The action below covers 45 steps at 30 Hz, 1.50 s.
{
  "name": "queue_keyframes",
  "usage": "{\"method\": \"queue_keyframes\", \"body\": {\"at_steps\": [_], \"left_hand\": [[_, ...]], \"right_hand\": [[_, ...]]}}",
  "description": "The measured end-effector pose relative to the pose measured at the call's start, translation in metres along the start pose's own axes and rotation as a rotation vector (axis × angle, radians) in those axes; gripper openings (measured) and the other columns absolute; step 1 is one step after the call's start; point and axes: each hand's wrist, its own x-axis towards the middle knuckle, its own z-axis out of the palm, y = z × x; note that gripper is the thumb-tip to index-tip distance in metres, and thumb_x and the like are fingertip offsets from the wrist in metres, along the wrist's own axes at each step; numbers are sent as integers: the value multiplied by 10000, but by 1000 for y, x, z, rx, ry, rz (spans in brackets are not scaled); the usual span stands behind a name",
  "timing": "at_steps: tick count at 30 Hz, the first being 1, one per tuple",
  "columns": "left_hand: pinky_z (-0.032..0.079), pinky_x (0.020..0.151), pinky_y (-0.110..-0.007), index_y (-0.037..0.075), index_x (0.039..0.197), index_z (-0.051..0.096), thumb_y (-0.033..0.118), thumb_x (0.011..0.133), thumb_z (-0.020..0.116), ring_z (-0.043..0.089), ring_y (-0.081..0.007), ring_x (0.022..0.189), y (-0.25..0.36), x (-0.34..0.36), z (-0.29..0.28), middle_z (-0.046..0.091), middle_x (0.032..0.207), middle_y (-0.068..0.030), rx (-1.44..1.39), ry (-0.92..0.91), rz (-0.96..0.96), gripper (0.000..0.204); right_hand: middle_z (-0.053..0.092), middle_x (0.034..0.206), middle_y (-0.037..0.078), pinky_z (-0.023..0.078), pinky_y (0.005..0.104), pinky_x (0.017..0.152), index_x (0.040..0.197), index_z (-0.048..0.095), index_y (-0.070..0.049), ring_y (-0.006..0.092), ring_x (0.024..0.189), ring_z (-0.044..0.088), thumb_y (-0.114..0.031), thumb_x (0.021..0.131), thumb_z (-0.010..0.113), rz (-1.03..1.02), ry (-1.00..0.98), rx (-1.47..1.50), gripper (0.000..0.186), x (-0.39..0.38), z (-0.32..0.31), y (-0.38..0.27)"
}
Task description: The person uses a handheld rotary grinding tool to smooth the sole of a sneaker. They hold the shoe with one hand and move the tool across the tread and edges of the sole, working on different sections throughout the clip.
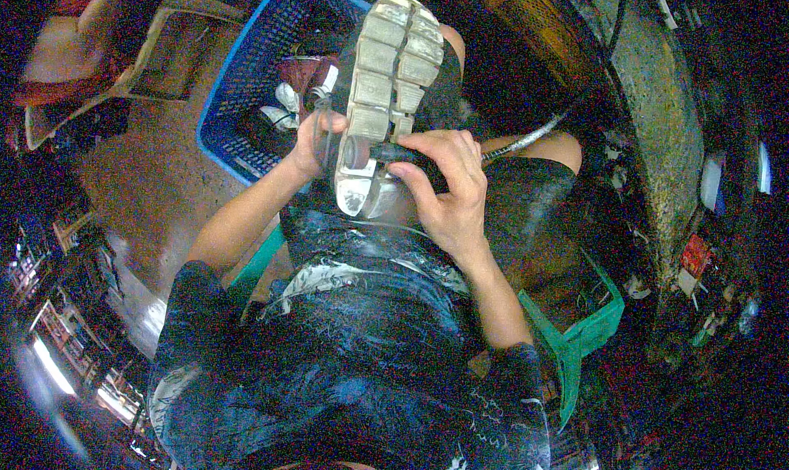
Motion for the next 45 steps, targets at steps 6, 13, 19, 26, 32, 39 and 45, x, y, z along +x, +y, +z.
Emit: {"method": "queue_keyframes", "body": {"at_steps": [6, 13, 19, 26, 32, 39, 45], "left_hand": [[556, 1094, -433, -68, 1406, 660, 354, 975, 579, 730, -300, 1208, -2, 0, -1, 732, 1356, -206, 69, 13, 41, 609], [552, 1116, -433, -73, 1447, 627, 364, 986, 557, 729, -298, 1214, -10, 9, -14, 723, 1376, -210, -158, -200, 58, 638], [562, 1100, -434, -71, 1431, 637, 363, 981, 562, 734, -292, 1198, -13, 9, -19, 727, 1361, -205, -160, -183, 22, 630], [562, 1090, -430, -77, 1407, 652, 350, 955, 599, 746, -296, 1157, -11, 10, -16, 750, 1300, -200, -278, -258, 26, 624], [563, 1084, -430, -81, 1402, 655, 361, 947, 613, 751, -298, 1149, -10, 4, -10, 752, 1304, -206, -95, -94, 46, 635], [570, 1072, -430, -74, 1399, 660, 365, 951, 600, 751, -295, 1156, -10, 10, -17, 752, 1304, -205, -233, -239, 8, 631], [561, 1089, -433, -72, 1404, 660, 360, 951, 592, 745, -304, 1172, -8, 6, -12, 744, 1329, -212, -76, -135, 45, 630]], "right_hand": [[767, 1060, 120, 507, 430, 912, 1094, 774, -50, 325, 1018, 698, -126, 834, 884, 0, -17, 59, 293, -6, 1, -5], [768, 1064, 121, 509, 429, 920, 1099, 773, -46, 327, 1013, 694, -118, 852, 870, 76, 50, 31, 275, -4, -4, -1], [768, 1059, 111, 500, 427, 929, 1093, 773, -49, 321, 1016, 693, -118, 849, 872, 27, 43, 41, 272, -1, 0, -1], [747, 1084, 128, 523, 391, 909, 1119, 764, -17, 298, 1010, 675, -77, 852, 867, -16, 0, -11, 292, -1, -1, -4], [765, 1052, 111, 495, 436, 913, 1092, 785, -63, 321, 1020, 689, -134, 839, 874, 2, -13, 34, 277, -6, -1, -9], [760, 1073, 131, 515, 424, 929, 1104, 773, -27, 318, 1025, 687, -96, 840, 868, -7, 7, -19, 288, -3, -3, -5], [763, 1065, 125, 507, 429, 917, 1109, 776, -41, 327, 1023, 690, -111, 835, 874, -20, -19, -4, 300, -7, -3, -6]]}}
